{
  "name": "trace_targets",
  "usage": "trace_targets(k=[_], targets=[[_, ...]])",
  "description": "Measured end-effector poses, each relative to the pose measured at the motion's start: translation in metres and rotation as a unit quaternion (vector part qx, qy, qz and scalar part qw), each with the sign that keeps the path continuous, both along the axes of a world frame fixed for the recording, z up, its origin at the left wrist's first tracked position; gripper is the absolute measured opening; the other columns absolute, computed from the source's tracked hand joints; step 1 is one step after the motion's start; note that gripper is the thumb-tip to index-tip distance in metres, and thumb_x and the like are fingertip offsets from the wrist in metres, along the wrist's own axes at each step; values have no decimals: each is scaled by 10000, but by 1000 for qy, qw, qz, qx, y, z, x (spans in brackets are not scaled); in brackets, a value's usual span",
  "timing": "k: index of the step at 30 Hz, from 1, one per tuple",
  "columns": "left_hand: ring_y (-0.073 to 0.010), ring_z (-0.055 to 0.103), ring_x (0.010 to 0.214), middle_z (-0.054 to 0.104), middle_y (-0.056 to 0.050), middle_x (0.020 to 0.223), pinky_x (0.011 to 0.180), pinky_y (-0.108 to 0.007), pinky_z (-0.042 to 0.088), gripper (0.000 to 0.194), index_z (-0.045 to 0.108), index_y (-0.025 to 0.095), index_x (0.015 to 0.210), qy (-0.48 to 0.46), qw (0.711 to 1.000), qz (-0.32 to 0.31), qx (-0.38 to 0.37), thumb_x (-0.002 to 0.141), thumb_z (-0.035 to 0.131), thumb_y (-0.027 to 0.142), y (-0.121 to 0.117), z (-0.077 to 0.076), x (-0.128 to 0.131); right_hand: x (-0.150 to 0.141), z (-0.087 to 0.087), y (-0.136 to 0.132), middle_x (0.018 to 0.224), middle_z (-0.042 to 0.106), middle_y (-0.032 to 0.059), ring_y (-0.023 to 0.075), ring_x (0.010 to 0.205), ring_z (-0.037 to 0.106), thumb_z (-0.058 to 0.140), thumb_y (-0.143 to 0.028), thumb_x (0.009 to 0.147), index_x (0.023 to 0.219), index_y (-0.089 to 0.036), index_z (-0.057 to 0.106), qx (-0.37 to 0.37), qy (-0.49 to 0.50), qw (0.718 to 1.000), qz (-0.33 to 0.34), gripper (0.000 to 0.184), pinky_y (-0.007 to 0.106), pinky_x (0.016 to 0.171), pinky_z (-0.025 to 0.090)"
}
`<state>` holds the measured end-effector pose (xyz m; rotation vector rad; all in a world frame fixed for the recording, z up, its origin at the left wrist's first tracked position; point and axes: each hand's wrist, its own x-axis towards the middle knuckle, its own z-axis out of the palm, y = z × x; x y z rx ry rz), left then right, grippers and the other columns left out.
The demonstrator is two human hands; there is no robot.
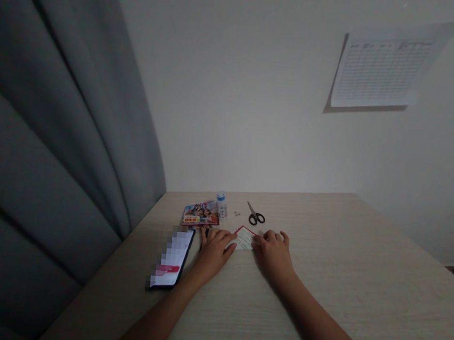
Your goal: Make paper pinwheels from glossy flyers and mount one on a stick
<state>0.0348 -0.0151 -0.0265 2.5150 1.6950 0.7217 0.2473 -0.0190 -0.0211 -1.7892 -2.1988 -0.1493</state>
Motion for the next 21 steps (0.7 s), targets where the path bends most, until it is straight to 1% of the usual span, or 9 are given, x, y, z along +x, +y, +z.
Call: trace_targets(k=[4, 9, 12, 18, 21], targets=[[-275, 492, 1173, 671, -27, 1179, 1133, -732, 12, 294, 637, 343, 1248, 7, 1000, 9, 2, 989, 500, 372, 0, 0, 3, -1, 3, -2, 1069, 668, 89, 253, 979, 619, 508, -374, 981, 1205, -352, 686, -2, -19, 1000, 2, 287, 468, 1037, 266], [-276, 485, 1178, 662, -25, 1168, 1141, -722, 28, 314, 629, 349, 1266, -4, 1000, 11, -2, 962, 556, 356, 2, -2, 1, 1, 6, -5, 1098, 650, 96, 272, 1013, 596, 534, -511, 950, 1239, -354, 662, 4, -14, 1000, 17, 353, 481, 1021, 275], [-275, 486, 1188, 664, -26, 1160, 1152, -705, 32, 306, 646, 349, 1246, -12, 1000, 3, -5, 949, 574, 357, 2, -1, 0, 2, 5, -5, 1099, 649, 92, 267, 1015, 594, 566, -478, 940, 1236, -356, 666, -2, -8, 1000, 23, 336, 475, 1022, 275], [-266, 478, 1224, 671, -30, 1222, 1162, -679, -78, 324, 629, 336, 1270, -30, 999, -12, -13, 952, 571, 357, 2, 1, 0, 2, 1, -2, 1078, 654, 95, 250, 1003, 588, 575, -430, 939, 1241, -326, 674, 2, 19, 999, 27, 335, 423, 1005, 309], [-271, 477, 1218, 682, -32, 1220, 1156, -689, -78, 325, 619, 336, 1283, -24, 1000, -2, -12, 967, 545, 357, 3, 1, 1, 2, 0, -2, 1086, 656, 99, 248, 997, 587, 564, -448, 940, 1252, -309, 669, 3, 30, 999, 27, 357, 417, 999, 321]])
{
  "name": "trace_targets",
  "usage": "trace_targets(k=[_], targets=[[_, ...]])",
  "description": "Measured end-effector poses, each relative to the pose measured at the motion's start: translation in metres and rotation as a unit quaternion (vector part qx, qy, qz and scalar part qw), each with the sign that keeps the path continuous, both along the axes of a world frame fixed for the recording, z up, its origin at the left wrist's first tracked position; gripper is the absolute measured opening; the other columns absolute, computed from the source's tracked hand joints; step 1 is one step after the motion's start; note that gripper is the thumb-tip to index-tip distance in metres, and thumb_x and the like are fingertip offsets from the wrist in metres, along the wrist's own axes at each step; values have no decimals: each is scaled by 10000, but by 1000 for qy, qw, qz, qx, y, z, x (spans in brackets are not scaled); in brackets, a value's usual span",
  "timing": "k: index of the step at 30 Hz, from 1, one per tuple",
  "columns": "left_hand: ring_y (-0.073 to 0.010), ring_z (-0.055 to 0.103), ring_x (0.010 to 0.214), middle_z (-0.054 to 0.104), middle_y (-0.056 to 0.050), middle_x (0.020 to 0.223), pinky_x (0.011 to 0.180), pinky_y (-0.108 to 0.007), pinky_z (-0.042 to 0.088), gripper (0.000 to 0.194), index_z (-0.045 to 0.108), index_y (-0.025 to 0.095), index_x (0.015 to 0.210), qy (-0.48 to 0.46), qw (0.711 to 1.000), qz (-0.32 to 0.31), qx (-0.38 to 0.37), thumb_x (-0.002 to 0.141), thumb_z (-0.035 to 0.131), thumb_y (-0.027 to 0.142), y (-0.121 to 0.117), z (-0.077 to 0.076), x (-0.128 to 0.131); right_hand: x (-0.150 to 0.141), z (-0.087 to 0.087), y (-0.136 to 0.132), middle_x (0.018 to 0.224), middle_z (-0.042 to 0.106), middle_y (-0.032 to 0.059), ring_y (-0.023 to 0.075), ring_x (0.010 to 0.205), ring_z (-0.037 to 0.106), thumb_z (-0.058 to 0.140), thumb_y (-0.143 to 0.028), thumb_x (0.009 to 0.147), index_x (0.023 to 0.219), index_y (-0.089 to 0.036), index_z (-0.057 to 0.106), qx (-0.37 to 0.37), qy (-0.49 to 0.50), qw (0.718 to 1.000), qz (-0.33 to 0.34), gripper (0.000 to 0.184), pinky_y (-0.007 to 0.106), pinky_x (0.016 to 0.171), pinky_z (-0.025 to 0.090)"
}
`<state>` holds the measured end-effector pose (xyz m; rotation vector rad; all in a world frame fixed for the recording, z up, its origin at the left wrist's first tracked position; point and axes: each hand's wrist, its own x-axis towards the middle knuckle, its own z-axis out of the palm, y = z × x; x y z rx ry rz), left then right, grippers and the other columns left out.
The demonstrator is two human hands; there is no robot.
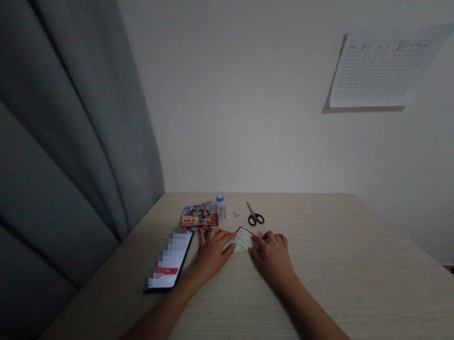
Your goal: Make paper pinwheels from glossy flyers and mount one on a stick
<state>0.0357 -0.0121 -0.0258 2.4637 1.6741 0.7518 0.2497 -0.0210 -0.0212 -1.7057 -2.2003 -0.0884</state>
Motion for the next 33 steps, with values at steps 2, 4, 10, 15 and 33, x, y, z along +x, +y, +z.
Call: trace_targets(k=[2, 4, 10, 15, 33], targets=[[-280, 476, 1211, 681, -40, 1220, 1155, -694, -61, 319, 625, 331, 1274, 6, 1000, 7, 1, 970, 536, 369, 1, 0, 1, 0, 0, 1, 1090, 655, 101, 248, 994, 588, 555, -459, 943, 1260, -305, 663, -3, 2, 1000, -1, 368, 414, 990, 327], [-287, 475, 1209, 678, -46, 1210, 1151, -703, -46, 322, 624, 331, 1275, 9, 1000, 11, 2, 973, 525, 384, 2, -1, 3, 0, -1, 1, 1089, 651, 101, 250, 988, 588, 547, -464, 948, 1264, -310, 659, -5, -2, 1000, -3, 368, 415, 979, 332], [-298, 479, 1201, 659, -41, 1173, 1134, -739, -19, 336, 625, 341, 1281, 27, 999, 23, 11, 954, 552, 339, 3, -2, 8, -1, -2, 2, 1079, 633, 93, 258, 980, 584, 540, -466, 955, 1248, -347, 661, 7, -25, 1000, -10, 338, 429, 972, 322], [-301, 475, 1198, 652, -52, 1161, 1138, -733, -14, 334, 637, 329, 1272, 38, 999, 30, 11, 953, 540, 308, 3, -2, 10, -2, -1, 1, 1061, 628, 95, 259, 973, 580, 540, -468, 959, 1242, -343, 659, 9, -39, 999, -9, 331, 425, 957, 321], [-306, 472, 1193, 650, -48, 1138, 1111, -771, -35, 316, 655, 328, 1243, 33, 999, 27, 12, 945, 563, 279, 7, -2, 10, -3, 1, 2, 1064, 637, 101, 259, 997, 580, 517, -483, 964, 1226, -327, 674, 1, -23, 1000, -16, 343, 437, 995, 297]])
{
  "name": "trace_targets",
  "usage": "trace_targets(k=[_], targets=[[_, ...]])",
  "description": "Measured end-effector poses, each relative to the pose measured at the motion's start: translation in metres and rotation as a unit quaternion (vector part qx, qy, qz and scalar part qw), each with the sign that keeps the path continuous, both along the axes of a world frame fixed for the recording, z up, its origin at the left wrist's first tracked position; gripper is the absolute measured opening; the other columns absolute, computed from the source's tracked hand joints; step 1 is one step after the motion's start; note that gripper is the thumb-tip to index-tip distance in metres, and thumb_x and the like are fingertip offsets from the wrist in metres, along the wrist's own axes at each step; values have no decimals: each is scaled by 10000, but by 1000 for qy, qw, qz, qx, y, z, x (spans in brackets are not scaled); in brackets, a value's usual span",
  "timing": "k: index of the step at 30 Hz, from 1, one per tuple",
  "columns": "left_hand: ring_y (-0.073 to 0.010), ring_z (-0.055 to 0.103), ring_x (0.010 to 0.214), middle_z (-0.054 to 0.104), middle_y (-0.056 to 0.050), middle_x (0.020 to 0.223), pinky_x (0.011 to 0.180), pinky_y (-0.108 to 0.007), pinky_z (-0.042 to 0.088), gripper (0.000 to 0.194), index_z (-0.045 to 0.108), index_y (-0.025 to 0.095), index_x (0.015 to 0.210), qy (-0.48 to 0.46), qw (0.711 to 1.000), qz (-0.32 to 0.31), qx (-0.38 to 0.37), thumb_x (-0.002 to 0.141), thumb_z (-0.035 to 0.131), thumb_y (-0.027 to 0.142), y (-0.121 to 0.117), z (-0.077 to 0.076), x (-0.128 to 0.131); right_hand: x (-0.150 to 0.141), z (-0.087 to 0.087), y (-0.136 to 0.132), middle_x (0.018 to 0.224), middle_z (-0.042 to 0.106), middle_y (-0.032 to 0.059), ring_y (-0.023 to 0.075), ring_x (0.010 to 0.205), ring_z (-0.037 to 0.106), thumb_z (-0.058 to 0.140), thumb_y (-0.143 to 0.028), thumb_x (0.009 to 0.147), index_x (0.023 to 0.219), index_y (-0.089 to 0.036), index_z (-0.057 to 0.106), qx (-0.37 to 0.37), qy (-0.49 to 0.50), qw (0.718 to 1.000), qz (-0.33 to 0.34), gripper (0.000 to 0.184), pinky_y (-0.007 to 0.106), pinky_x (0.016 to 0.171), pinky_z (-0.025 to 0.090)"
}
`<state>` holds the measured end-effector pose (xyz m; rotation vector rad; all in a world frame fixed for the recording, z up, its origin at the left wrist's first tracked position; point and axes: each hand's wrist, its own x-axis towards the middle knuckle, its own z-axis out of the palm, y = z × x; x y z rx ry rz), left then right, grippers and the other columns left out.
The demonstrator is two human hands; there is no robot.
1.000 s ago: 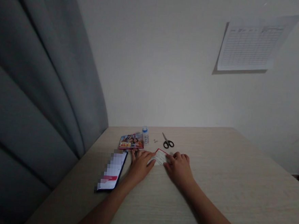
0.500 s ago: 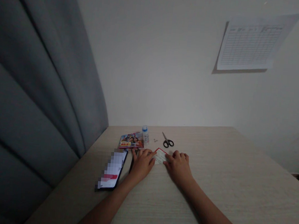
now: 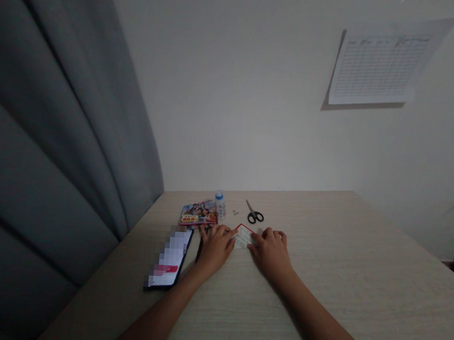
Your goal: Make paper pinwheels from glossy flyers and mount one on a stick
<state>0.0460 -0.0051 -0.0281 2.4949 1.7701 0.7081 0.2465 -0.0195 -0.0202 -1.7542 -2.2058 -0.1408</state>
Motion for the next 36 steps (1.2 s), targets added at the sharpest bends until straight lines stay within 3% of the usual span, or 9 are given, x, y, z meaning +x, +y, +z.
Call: trace_targets(k=[24, 32, 36], targets=[[-302, 455, 1225, 635, -42, 1205, 1104, -784, -35, 347, 620, 324, 1280, 25, 1000, 5, -14, 938, 570, 293, 3, -2, -1, -3, 2, 1, 1111, 630, 110, 273, 1077, 556, 508, -501, 959, 1223, -338, 680, -24, -4, 1000, -12, 354, 508, 1043, 269], [-306, 448, 1267, 621, -29, 1324, 1110, -784, -71, 298, 630, 297, 1227, 40, 998, -39, 12, 946, 540, 261, 7, -2, -2, -7, 0, 2, 1119, 619, 110, 278, 1076, 548, 537, -475, 949, 1202, -336, 686, -31, -3, 999, -30, 324, 533, 1051, 255], [-295, 435, 1305, 666, -27, 1276, 1128, -757, -98, 283, 637, 279, 1200, 45, 997, -66, 2, 940, 535, 229, 12, 2, -2, -7, -1, 1, 1113, 614, 108, 281, 1080, 550, 550, -468, 941, 1189, -337, 692, -25, 4, 999, -34, 313, 528, 1041, 266]])
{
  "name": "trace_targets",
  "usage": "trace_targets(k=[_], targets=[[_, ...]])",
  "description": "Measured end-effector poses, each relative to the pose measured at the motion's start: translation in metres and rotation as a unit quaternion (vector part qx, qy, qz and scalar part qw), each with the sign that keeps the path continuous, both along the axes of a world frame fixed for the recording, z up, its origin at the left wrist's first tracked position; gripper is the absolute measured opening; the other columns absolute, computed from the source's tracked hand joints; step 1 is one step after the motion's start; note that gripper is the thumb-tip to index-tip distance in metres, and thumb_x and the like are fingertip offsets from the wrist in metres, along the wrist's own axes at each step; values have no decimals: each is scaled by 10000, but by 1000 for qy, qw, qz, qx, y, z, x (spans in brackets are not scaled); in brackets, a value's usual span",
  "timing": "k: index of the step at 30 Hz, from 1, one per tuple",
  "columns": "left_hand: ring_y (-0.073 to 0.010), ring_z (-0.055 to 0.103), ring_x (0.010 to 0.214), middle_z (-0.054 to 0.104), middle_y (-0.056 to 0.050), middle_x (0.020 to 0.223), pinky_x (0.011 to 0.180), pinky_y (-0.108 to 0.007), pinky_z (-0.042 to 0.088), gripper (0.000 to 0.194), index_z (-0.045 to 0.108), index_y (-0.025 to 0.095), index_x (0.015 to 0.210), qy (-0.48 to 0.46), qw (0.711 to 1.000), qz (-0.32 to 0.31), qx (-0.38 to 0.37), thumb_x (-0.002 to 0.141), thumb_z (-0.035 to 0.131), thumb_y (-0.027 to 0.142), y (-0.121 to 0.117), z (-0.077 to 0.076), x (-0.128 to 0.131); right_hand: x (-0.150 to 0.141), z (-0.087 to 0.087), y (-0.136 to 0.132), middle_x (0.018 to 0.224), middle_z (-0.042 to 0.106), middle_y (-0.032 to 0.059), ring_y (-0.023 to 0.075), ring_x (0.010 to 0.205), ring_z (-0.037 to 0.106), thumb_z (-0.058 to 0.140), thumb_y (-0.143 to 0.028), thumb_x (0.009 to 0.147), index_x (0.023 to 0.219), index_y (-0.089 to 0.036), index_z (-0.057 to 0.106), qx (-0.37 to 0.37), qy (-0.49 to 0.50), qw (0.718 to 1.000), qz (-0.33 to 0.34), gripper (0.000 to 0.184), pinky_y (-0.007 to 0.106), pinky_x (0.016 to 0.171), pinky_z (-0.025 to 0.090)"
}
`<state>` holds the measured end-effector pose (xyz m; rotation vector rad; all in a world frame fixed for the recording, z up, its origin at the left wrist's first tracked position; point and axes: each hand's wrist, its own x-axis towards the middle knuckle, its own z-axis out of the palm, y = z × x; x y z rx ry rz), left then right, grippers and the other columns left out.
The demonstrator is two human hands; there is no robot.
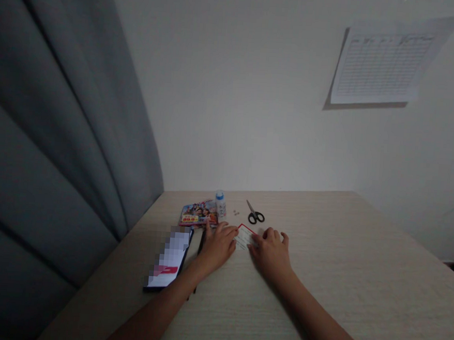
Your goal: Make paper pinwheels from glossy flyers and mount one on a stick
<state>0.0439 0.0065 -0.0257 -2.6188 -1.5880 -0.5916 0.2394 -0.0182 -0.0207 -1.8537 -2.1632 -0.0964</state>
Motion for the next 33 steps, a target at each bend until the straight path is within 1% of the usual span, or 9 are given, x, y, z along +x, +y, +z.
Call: trace_targets(k=[2, 5, 9, 14, 21, 24, 27, 30, 33], targets=[[-300, 420, 1326, 668, -21, 1273, 1130, -762, -78, 294, 634, 294, 1219, 7, 1000, -8, -4, 944, 536, 253, 1, 2, 0, 0, -1, 0, 1105, 614, 107, 279, 1075, 554, 563, -472, 932, 1187, -334, 694, 1, 4, 1000, -2, 318, 526, 1041, 268], [-306, 432, 1317, 646, -12, 1308, 1130, -772, -27, 337, 607, 346, 1287, 13, 1000, -20, -1, 957, 538, 361, 1, 4, 1, 1, -2, 2, 1106, 616, 112, 280, 1072, 555, 570, -490, 924, 1191, -324, 694, -5, 12, 1000, -6, 338, 525, 1040, 269], [-308, 446, 1296, 616, -16, 1355, 1135, -757, -49, 391, 598, 390, 1316, 11, 1000, -12, -3, 945, 547, 502, 0, 0, -1, 1, -3, 4, 1124, 618, 119, 279, 1086, 554, 574, -541, 914, 1173, -316, 704, -5, 23, 1000, -6, 367, 516, 1046, 271], [-318, 436, 1300, 593, -14, 1389, 1132, -760, -30, 458, 579, 414, 1344, 9, 1000, -9, -17, 928, 518, 596, 2, -3, -4, 1, -3, 5, 1121, 618, 119, 289, 1094, 547, 621, -585, 867, 1151, -304, 712, -7, 35, 999, -15, 410, 511, 1037, 274], [-318, 430, 1293, 621, -12, 1345, 1137, -739, -68, 479, 629, 408, 1292, 0, 999, -8, -33, 879, 570, 641, 5, 3, -2, 3, 1, 8, 1108, 604, 96, 297, 1097, 544, 656, -584, 820, 1131, -303, 697, -44, 73, 996, -19, 422, 493, 971, 316], [-325, 436, 1281, 620, -14, 1340, 1141, -742, -34, 492, 642, 402, 1277, -4, 999, 7, -42, 848, 613, 642, 5, 3, -1, 3, 2, 9, 1119, 595, 93, 299, 1104, 538, 655, -585, 818, 1122, -303, 691, -48, 84, 995, -17, 415, 487, 955, 324], [-325, 428, 1289, 600, -16, 1366, 1153, -726, 4, 493, 626, 409, 1300, -1, 999, 20, -48, 847, 639, 602, 4, 2, 0, 4, 0, 9, 1144, 587, 92, 304, 1119, 521, 658, -582, 819, 1131, -318, 686, -48, 98, 994, -23, 410, 478, 951, 327], [-326, 414, 1307, 589, -5, 1384, 1137, -746, -19, 485, 606, 425, 1316, -5, 999, 18, -51, 861, 630, 591, 3, 0, -1, 5, -4, 9, 1189, 575, 94, 313, 1141, 498, 664, -569, 818, 1182, -344, 667, -48, 114, 992, -37, 429, 478, 960, 324], [-329, 400, 1323, 582, 0, 1393, 1123, -757, -58, 483, 601, 431, 1318, -10, 998, 18, -55, 864, 629, 592, 3, -1, -3, 7, -9, 12, 1237, 558, 100, 320, 1172, 479, 678, -527, 811, 1281, -346, 612, -48, 127, 989, -58, 508, 481, 980, 328]])
